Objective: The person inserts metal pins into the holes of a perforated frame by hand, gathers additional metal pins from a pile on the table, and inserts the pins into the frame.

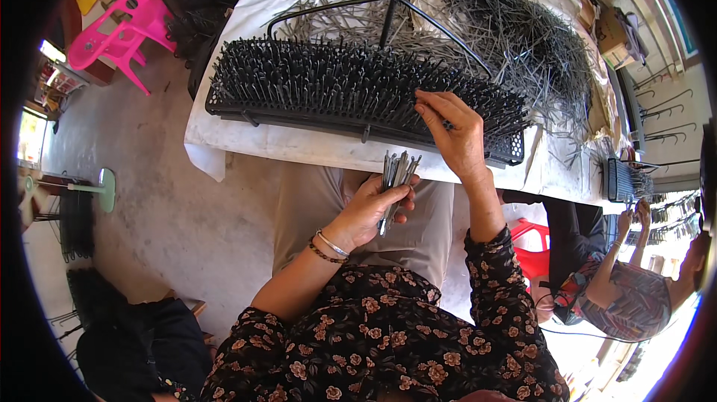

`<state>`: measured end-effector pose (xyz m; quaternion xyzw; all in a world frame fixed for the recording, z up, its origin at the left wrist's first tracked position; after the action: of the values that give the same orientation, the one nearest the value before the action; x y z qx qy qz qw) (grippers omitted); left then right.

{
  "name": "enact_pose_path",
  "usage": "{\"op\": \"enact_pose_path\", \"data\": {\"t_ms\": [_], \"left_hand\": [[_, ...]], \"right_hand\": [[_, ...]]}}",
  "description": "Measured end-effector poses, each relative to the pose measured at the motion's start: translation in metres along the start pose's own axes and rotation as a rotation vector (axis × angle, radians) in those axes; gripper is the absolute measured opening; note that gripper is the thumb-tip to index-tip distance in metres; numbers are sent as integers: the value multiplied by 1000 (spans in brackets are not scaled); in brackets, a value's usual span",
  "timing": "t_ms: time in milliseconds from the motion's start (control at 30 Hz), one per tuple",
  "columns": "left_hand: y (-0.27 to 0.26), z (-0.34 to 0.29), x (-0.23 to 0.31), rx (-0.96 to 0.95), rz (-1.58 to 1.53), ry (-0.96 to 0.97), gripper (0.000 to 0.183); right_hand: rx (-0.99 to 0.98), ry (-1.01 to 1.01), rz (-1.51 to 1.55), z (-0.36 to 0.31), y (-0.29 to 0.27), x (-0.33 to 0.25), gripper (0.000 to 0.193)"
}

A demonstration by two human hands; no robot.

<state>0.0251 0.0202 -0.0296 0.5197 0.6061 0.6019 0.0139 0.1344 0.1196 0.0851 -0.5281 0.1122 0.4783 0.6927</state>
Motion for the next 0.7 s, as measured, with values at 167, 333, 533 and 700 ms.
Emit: {"op": "enact_pose_path", "data": {"t_ms": [167, 333, 533, 700], "left_hand": [[2, 0, 0, -8, -11, 3, 26], [2, 0, 0, -12, -16, 4, 26], [2, 0, -1, -10, -20, 6, 26], [3, 0, -1, -14, -16, 3, 26]], "right_hand": [[90, 6, -42, -6, -2, -3, 17], [182, -12, -59, -8, 2, -6, 13], [186, 30, 6, -7, 7, 0, 10], [183, -4, 58, -6, 13, -1, 10]]}}
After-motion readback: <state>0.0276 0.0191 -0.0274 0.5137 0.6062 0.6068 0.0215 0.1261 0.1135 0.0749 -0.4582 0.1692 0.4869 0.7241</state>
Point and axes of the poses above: each hand's wrist, its own z-axis towards the middle knuckle, its own y-axis out of the palm, x = y × z, the point moved 6 cm from there along z, towards the middle knuckle, and after that the axes turned 9 degrees about -x, right-handed, at the moved point
